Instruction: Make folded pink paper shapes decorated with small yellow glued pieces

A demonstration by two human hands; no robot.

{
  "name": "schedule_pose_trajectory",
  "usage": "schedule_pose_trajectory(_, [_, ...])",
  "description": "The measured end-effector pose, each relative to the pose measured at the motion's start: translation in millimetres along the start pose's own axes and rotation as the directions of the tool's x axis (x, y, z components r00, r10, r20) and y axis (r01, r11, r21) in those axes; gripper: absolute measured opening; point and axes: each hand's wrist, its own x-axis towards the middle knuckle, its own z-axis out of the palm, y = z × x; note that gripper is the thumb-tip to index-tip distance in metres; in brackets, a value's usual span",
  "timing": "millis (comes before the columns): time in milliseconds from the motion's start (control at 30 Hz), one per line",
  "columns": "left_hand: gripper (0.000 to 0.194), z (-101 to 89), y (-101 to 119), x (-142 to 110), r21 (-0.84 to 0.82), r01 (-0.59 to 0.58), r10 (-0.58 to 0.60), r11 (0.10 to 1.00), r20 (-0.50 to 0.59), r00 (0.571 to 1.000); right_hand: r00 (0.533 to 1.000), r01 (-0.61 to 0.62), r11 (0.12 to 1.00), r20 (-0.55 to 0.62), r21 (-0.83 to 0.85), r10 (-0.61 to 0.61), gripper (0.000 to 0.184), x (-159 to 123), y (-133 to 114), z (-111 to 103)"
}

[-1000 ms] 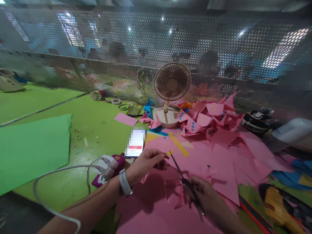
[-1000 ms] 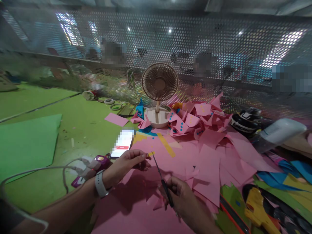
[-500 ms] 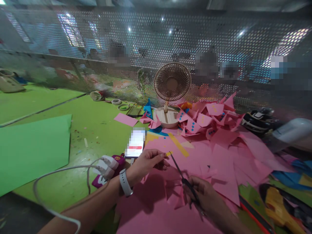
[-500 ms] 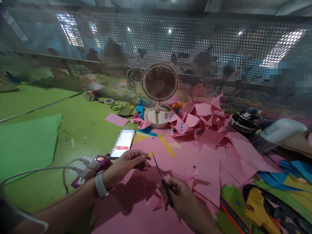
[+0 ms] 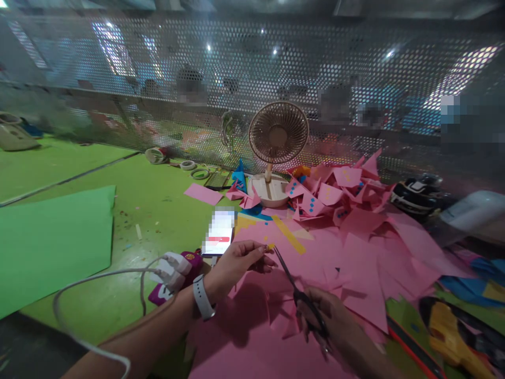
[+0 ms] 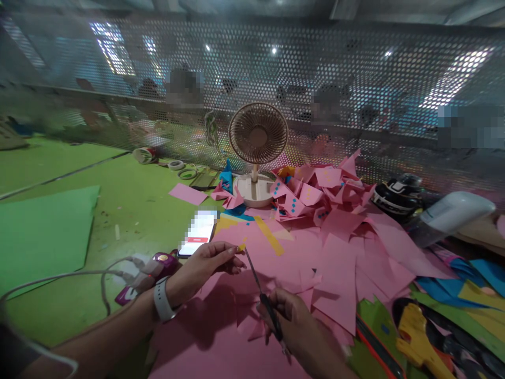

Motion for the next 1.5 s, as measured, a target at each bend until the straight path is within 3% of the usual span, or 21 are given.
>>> schedule_pose_trajectory(200, [0.027,0.1,-4.3,-0.1,-0.02,0.041,-0.041,0.999,0.023,0.999,0.997,-0.042,0.998,0.063,-0.044,0.045,0.035,-5.5,-12.9,1.3])
schedule_pose_trajectory(500, [0.027,-0.1,-7.8,1.1,-0.043,0.045,-0.044,0.998,0.039,0.998,0.998,0.056,0.996,-0.02,-0.072,-0.058,0.035,5.1,11.0,2.2])
schedule_pose_trajectory(1300, [0.026,0.0,-5.4,0.0,-0.023,0.039,-0.039,0.999,0.003,0.999,0.999,0.001,0.995,-0.052,-0.103,-0.006,0.042,3.8,-2.9,2.6])
schedule_pose_trajectory(1500, [0.026,-0.5,-4.9,1.0,-0.041,0.02,-0.02,0.999,-0.01,1.0,0.997,0.011,1.0,-0.07,-0.004,-0.011,0.042,4.3,-1.6,2.9])
